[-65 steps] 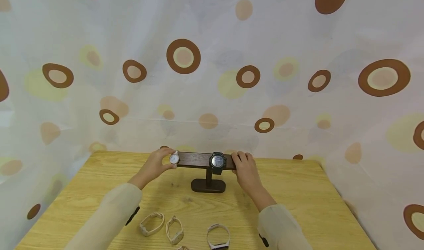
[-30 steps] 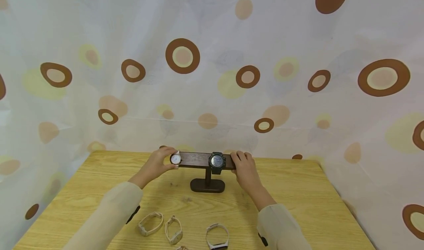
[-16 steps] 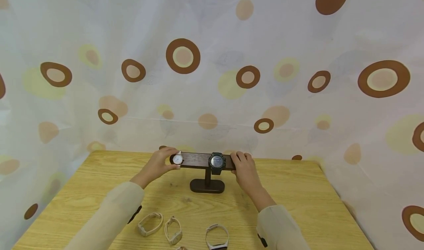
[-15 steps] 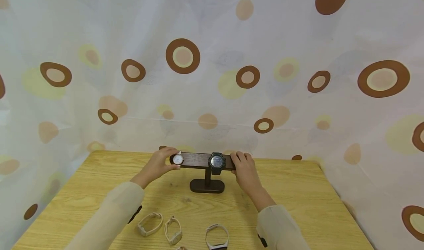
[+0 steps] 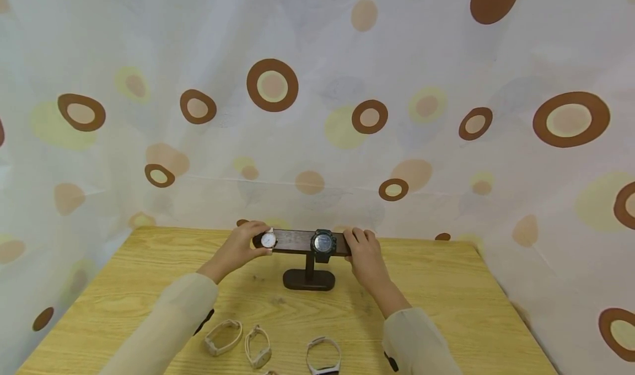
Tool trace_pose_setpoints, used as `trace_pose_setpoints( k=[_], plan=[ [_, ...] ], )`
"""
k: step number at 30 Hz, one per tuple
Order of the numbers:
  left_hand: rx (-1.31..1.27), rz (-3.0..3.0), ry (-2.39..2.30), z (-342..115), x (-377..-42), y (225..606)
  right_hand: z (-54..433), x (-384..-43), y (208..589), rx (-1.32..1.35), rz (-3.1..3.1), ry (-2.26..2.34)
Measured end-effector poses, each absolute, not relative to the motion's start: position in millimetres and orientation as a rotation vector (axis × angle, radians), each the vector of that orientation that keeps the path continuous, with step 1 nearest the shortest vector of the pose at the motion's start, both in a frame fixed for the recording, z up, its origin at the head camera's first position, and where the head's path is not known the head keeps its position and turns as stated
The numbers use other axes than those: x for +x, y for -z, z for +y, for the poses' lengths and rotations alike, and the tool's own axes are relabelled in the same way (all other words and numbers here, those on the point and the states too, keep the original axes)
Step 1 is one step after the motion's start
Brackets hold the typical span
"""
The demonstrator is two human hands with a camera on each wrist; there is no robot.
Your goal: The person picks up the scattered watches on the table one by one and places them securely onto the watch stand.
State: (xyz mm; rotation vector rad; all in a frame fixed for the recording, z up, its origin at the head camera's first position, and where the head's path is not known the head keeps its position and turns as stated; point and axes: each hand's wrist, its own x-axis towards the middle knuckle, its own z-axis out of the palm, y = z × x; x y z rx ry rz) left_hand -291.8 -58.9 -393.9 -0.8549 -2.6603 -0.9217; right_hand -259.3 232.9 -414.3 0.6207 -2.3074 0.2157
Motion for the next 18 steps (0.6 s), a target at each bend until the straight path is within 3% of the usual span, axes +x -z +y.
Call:
trace_pose_setpoints(
  k=[18],
  plan=[
    [-0.889, -2.633, 0.845, -48.1, -291.7, 392.7, 233.5, -259.5, 414.8, 0.560, -2.412, -0.215]
  ],
)
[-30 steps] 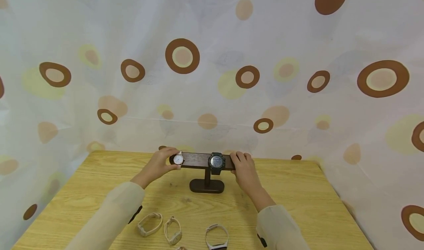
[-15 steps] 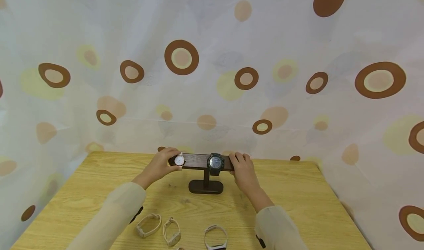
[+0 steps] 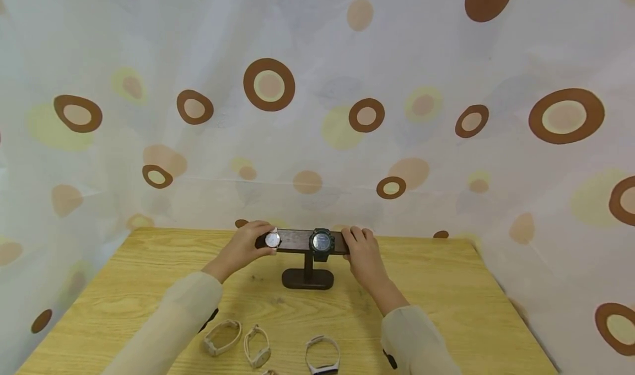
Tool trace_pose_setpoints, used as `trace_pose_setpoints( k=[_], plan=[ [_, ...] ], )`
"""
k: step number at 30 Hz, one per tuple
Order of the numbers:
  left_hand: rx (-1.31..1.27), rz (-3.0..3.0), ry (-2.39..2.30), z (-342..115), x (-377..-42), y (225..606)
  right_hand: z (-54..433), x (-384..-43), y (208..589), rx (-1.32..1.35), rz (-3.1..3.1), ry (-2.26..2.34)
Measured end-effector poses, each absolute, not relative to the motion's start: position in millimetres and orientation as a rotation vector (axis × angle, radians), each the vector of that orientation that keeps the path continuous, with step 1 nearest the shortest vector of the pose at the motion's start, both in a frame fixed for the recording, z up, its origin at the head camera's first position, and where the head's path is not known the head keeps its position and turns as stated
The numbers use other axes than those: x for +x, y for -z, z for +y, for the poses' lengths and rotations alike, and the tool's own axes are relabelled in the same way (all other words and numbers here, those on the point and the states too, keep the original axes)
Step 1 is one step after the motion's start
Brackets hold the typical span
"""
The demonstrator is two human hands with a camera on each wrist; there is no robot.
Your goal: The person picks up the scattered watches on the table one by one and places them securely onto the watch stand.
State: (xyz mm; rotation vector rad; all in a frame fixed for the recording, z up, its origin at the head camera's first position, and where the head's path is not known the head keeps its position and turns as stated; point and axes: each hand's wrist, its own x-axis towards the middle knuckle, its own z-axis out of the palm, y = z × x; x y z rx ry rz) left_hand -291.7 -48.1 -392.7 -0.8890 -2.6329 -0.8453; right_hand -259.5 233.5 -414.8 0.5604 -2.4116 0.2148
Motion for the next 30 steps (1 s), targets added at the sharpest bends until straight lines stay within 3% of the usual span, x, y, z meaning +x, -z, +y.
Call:
trace_pose_setpoints(
  k=[30],
  plan=[
    [-0.972, -2.562, 0.599, -25.4, -292.6, 391.7, 233.1, -259.8, 410.2, 0.533, -2.487, -0.209]
  ],
)
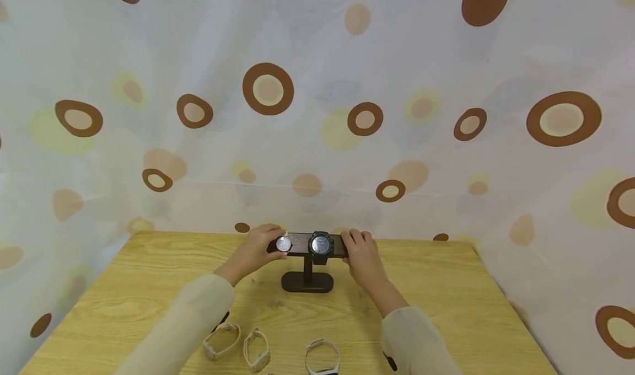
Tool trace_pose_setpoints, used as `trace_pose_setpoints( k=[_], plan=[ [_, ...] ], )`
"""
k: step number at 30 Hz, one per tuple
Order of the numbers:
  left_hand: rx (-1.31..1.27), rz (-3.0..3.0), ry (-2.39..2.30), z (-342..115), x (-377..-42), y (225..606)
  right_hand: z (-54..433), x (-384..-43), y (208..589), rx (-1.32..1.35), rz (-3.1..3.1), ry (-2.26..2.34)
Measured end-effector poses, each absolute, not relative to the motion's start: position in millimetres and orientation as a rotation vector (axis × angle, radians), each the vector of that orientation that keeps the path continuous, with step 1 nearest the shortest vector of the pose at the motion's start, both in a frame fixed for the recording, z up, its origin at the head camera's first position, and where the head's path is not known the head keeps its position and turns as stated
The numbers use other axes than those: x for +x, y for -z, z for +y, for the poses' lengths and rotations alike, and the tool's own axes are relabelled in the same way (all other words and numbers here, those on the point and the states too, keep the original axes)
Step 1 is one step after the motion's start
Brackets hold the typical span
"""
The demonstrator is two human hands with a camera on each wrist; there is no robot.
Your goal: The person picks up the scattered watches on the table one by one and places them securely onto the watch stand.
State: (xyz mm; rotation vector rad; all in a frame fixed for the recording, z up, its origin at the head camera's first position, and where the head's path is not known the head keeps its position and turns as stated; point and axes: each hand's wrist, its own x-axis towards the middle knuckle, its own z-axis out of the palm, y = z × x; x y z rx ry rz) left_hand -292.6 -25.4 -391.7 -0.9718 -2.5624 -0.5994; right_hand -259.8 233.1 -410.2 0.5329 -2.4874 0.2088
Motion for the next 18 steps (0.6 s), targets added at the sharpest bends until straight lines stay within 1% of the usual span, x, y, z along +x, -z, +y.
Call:
trace_pose_setpoints(
  k=[10, 18],
  plan=[
    [-0.955, -2.583, 0.640, -20.8, -290.2, 392.3, 231.8, -258.7, 410.2, 0.534, -2.471, -0.201],
    [-0.973, -2.551, 0.585, -15.8, -289.8, 392.7, 231.7, -257.8, 410.7, 0.534, -2.455, -0.203]
  ],
)
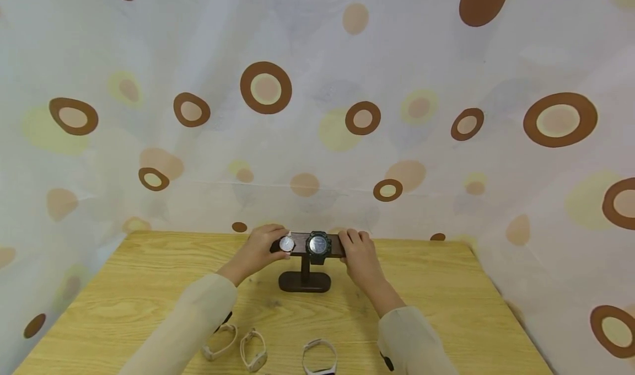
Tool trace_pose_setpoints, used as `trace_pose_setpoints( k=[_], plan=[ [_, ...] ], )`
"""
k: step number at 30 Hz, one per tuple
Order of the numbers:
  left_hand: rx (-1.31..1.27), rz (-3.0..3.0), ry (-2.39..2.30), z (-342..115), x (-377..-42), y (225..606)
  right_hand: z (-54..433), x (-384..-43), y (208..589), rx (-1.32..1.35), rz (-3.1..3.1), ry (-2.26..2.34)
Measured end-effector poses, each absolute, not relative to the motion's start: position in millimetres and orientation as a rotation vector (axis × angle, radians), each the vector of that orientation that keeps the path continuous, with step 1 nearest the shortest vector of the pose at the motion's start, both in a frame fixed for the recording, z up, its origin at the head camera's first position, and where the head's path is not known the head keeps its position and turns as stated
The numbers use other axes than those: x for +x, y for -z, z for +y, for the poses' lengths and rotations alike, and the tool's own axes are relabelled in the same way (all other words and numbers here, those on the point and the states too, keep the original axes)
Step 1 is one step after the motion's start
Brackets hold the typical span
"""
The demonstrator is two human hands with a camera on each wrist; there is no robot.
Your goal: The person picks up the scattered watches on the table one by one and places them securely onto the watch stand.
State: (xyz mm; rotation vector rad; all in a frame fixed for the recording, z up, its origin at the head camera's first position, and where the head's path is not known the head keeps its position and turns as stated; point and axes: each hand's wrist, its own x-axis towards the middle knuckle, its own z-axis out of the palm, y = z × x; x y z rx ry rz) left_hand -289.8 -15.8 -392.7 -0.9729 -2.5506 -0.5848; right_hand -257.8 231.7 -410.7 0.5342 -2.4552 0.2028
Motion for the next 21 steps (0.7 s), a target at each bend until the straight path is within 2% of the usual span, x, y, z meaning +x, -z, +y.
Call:
trace_pose_setpoints(
  k=[21],
  plan=[
    [-0.993, -2.534, 0.547, -4.2, -292.7, 395.8, 231.3, -258.9, 411.5, 0.541, -2.455, -0.202]
  ],
)
